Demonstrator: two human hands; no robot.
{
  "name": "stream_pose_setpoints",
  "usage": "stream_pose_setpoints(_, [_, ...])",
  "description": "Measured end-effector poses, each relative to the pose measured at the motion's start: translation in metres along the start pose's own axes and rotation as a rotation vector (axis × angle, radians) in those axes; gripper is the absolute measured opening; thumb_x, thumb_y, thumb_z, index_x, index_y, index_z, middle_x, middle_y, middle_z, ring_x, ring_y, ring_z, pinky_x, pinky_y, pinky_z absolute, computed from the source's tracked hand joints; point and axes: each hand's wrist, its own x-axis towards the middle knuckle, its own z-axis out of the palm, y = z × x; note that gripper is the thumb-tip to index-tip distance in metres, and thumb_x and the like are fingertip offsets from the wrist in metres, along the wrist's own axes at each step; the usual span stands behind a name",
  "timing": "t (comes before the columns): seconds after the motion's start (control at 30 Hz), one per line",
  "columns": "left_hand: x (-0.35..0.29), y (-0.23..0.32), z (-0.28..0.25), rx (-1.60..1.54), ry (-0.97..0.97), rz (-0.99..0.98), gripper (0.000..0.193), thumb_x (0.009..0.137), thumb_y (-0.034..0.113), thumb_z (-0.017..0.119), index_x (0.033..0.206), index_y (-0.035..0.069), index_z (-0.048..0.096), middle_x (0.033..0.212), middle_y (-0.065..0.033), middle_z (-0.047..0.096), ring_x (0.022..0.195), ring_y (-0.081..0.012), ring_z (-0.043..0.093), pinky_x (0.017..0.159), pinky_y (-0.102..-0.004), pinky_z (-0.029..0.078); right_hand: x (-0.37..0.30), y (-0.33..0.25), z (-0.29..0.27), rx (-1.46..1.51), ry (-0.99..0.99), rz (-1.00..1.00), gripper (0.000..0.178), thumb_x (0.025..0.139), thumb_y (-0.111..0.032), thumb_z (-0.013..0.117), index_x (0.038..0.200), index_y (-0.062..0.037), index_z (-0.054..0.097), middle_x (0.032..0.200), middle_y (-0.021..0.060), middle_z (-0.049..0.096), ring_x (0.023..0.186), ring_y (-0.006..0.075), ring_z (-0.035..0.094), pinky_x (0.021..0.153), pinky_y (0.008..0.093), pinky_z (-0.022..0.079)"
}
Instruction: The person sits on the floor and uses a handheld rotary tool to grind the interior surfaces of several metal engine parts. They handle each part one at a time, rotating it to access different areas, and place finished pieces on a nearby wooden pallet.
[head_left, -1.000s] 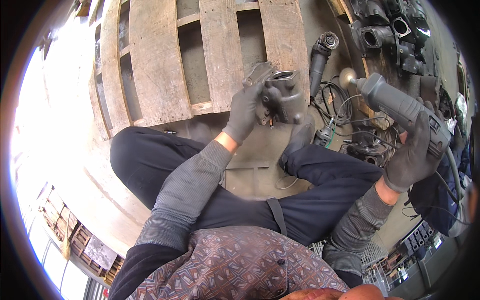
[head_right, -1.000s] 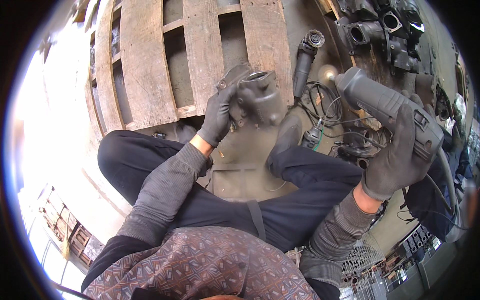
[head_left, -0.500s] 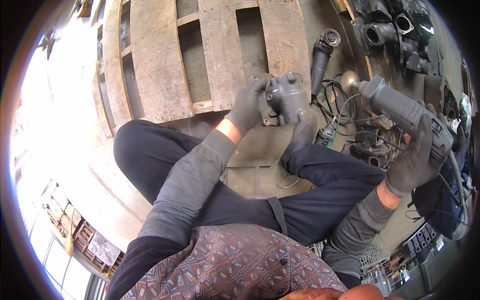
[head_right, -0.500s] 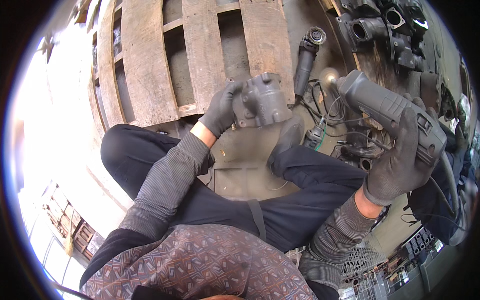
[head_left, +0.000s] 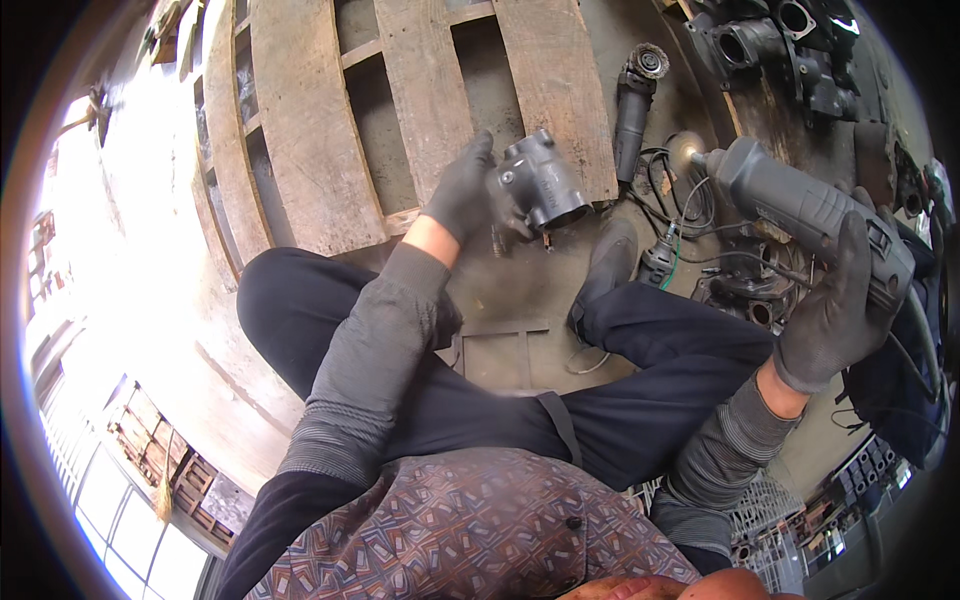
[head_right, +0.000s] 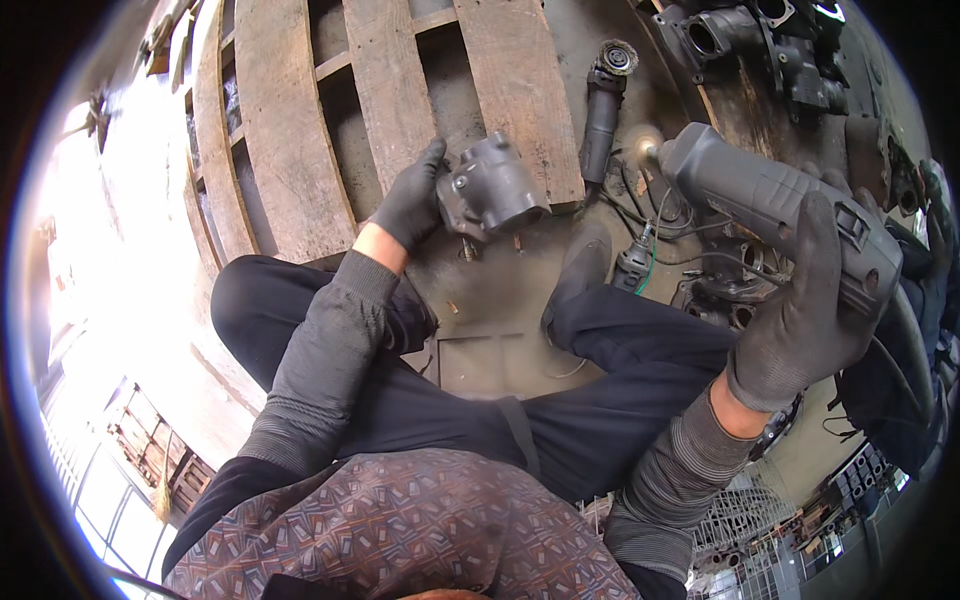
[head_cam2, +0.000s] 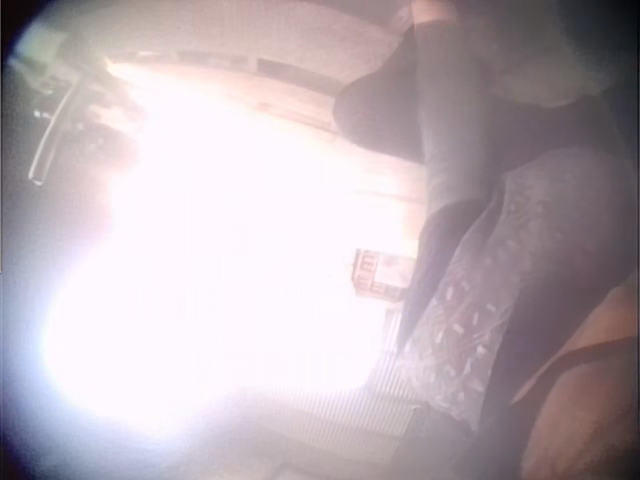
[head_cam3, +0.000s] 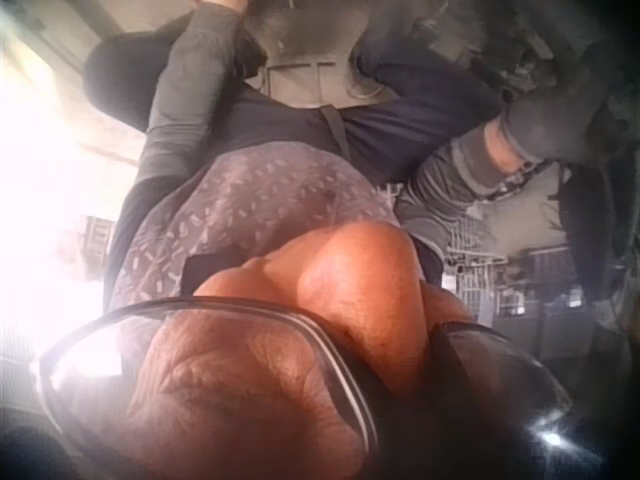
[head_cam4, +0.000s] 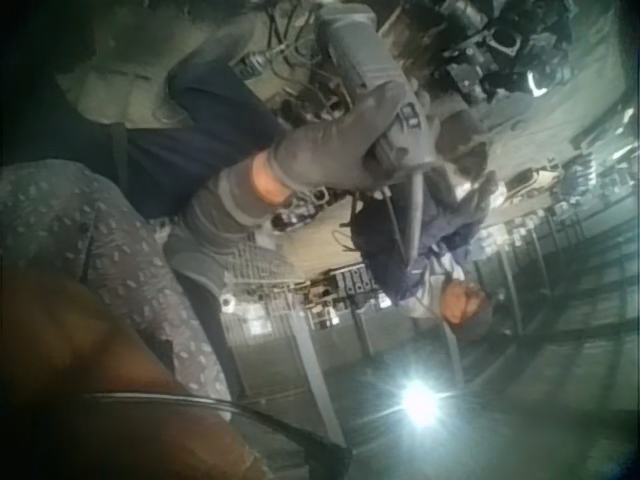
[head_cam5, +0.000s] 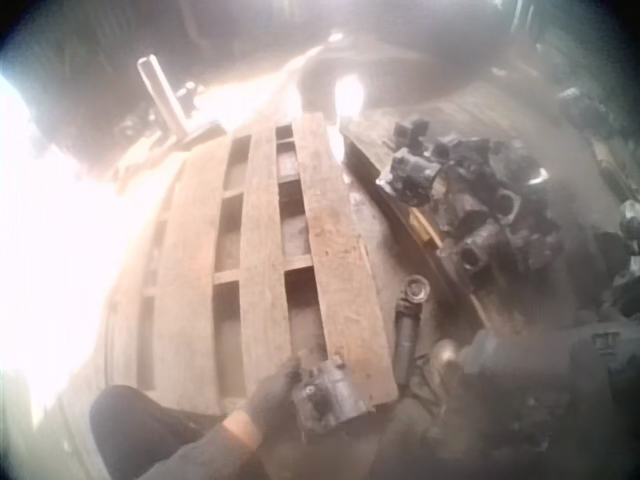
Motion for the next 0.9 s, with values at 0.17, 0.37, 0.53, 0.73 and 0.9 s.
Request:
stream_pose_setpoints(0.17, [0.014,-0.007,0.029,0.272,-0.233,0.291,0.036,0.111,0.029,0.047,0.129,0.001,0.062,0.110,-0.0113,0.073,0.094,-0.0200,0.071,0.079,-0.0346,0.059,0.001,0.003,-0.003,-0.038,-0.035,-0.120,0.033,0.106,0.002,0.047,0.131,0.0081,0.067,0.134,0.0271,0.066,0.126,0.0392,0.066,0.105,0.0474,0.057])
stream_pose_setpoints(0.37, [-0.016,-0.040,0.042,0.555,-0.147,0.451,0.064,0.090,0.030,0.083,0.142,0.003,0.056,0.123,-0.0088,0.071,0.107,-0.0208,0.070,0.087,-0.0327,0.057,0.003,-0.001,-0.005,-0.060,0.039,-0.057,0.025,0.102,0.002,0.059,0.120,0.0007,0.076,0.120,0.0182,0.073,0.114,0.0296,0.072,0.098,0.0421,0.060])
stream_pose_setpoints(0.53, [-0.024,-0.066,0.019,0.961,-0.133,0.733,0.080,0.086,0.027,0.084,0.150,0.001,0.043,0.135,-0.0138,0.064,0.114,-0.0268,0.066,0.098,-0.0380,0.054,0.005,-0.001,-0.005,-0.146,0.036,-0.157,0.024,0.100,0.001,0.063,0.119,-0.0001,0.077,0.118,0.0172,0.073,0.113,0.0293,0.072,0.095,0.0406,0.062])
stream_pose_setpoints(0.73, [-0.009,-0.072,-0.003,1.091,-0.044,0.684,0.056,0.092,0.026,0.077,0.139,0.004,0.056,0.115,-0.0168,0.071,0.105,-0.0273,0.070,0.092,-0.0404,0.055,0.007,-0.005,0.001,-0.063,0.043,-0.150,0.025,0.100,0.001,0.063,0.121,-0.0011,0.077,0.118,0.0169,0.074,0.113,0.0295,0.072,0.094,0.0387,0.063])
stream_pose_setpoints(0.9, [-0.010,-0.048,-0.004,1.117,-0.012,0.671,0.054,0.094,0.030,0.079,0.138,0.004,0.060,0.107,-0.0100,0.073,0.096,-0.0191,0.068,0.089,-0.0359,0.055,0.007,-0.019,0.009,0.085,0.104,0.048,0.023,0.100,-0.001,0.065,0.120,-0.0007,0.077,0.121,0.0190,0.072,0.113,0.0287,0.072,0.092,0.0394,0.064])
